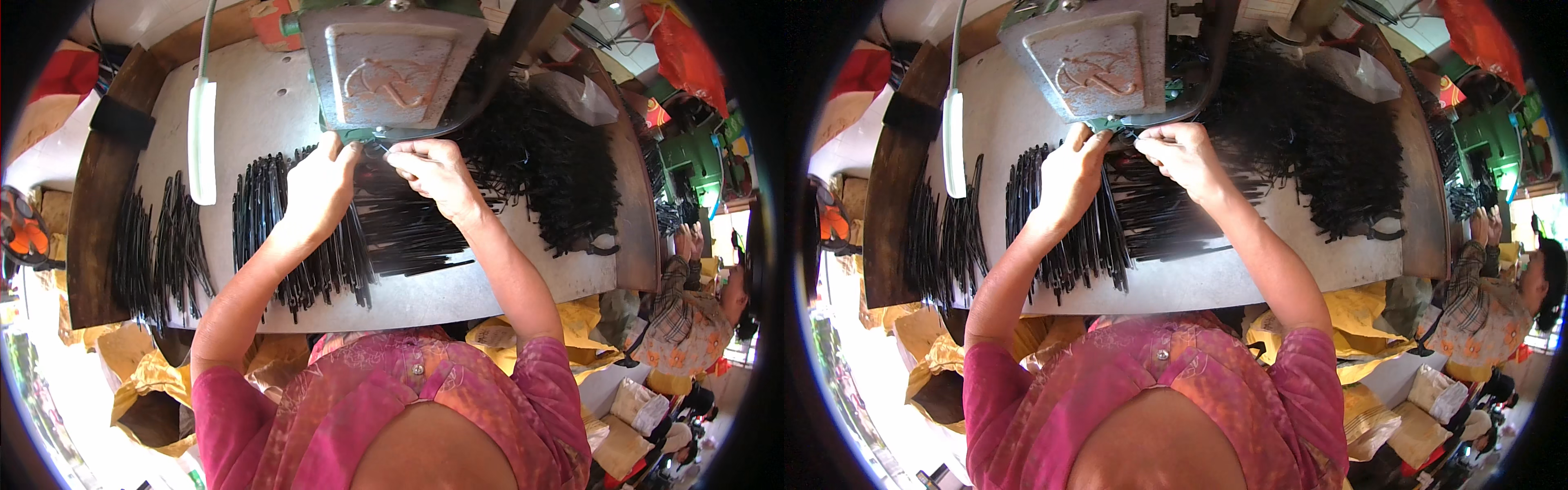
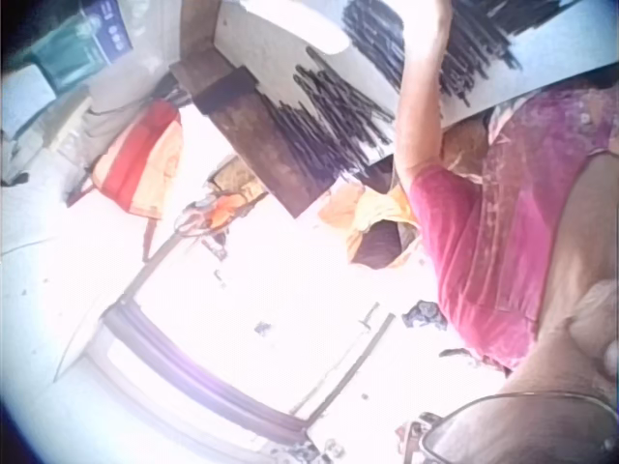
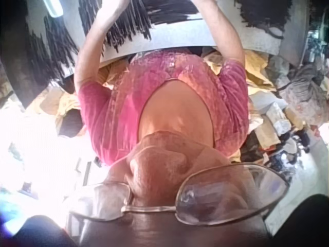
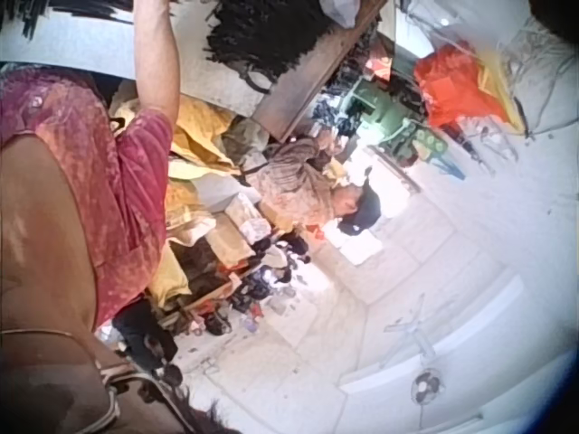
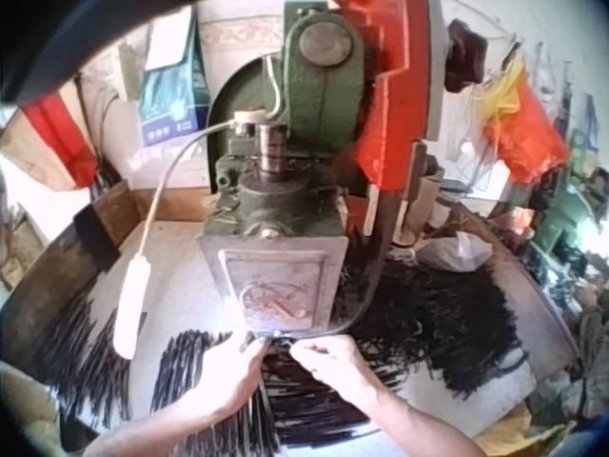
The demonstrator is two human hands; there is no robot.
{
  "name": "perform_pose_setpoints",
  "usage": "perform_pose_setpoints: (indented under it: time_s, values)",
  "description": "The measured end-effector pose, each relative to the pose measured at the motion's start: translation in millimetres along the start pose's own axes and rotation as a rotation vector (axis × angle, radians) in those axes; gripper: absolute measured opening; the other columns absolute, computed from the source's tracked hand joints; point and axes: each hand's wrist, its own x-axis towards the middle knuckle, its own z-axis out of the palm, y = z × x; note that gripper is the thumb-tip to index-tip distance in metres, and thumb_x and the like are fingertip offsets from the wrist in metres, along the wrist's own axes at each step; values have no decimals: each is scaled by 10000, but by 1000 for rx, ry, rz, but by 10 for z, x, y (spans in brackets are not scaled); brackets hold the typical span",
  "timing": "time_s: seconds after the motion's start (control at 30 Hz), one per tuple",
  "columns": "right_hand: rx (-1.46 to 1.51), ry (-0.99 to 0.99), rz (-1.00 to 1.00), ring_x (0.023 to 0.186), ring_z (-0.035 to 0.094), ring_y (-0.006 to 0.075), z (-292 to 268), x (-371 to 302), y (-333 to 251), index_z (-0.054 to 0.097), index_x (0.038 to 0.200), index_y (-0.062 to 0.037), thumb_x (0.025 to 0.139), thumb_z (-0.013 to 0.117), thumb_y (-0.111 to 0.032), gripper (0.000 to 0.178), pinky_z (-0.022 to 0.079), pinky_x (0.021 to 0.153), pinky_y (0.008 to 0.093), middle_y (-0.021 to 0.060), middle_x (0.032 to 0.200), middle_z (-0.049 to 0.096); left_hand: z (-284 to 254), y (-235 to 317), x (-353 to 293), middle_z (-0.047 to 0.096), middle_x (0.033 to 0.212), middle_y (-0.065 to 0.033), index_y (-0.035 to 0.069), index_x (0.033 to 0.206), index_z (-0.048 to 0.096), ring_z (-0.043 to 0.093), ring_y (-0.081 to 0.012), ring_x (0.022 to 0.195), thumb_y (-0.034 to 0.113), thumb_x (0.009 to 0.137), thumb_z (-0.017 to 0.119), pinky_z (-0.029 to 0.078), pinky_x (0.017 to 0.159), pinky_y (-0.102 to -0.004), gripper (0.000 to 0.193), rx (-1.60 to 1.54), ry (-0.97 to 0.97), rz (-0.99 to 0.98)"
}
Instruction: The person assembles small black plastic components by adding metal clips to them using a press machine.
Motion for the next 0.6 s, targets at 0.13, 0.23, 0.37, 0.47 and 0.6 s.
perform_pose_setpoints:
  time_s: [0.13,0.23,0.37,0.47,0.6]
  values:
    - [-11,-58,20,425,331,-3,-25,16,16,568,745,-36,798,552,-148,125,219,364,147,-46,567,450,-14,134,-36,523,782,-152,12,877,534,541,-321,649,67,742,549,451,548,-354,146,-152,-33,-119]
    - [-74,-103,49,414,331,12,-48,34,22,563,731,-37,812,541,-158,147,223,365,157,-41,542,443,-94,320,-90,516,717,-146,-27,957,512,545,-280,652,78,737,579,435,567,-342,252,-649,-145,-230]
    - [64,-206,122,398,313,-1,-26,8,-35,558,743,-13,827,517,-142,159,214,358,146,-43,531,437,-258,285,-286,530,707,-130,-26,876,553,548,-265,637,76,730,594,444,574,-319,183,-609,-52,-125]
    - [49,-270,148,407,330,3,-134,-71,-61,581,747,4,808,538,-133,156,195,341,147,-27,548,473,-580,-101,-490,560,776,-141,9,839,561,563,-292,694,133,763,554,445,605,-353,146,-115,-113,-283]
    - [86,-223,183,413,346,3,-288,-126,24,584,761,1,814,539,-139,157,221,345,131,-25,574,491,-715,-751,-761,591,773,-157,32,850,579,584,-304,747,215,790,521,448,637,-394,201,227,-223,-609]
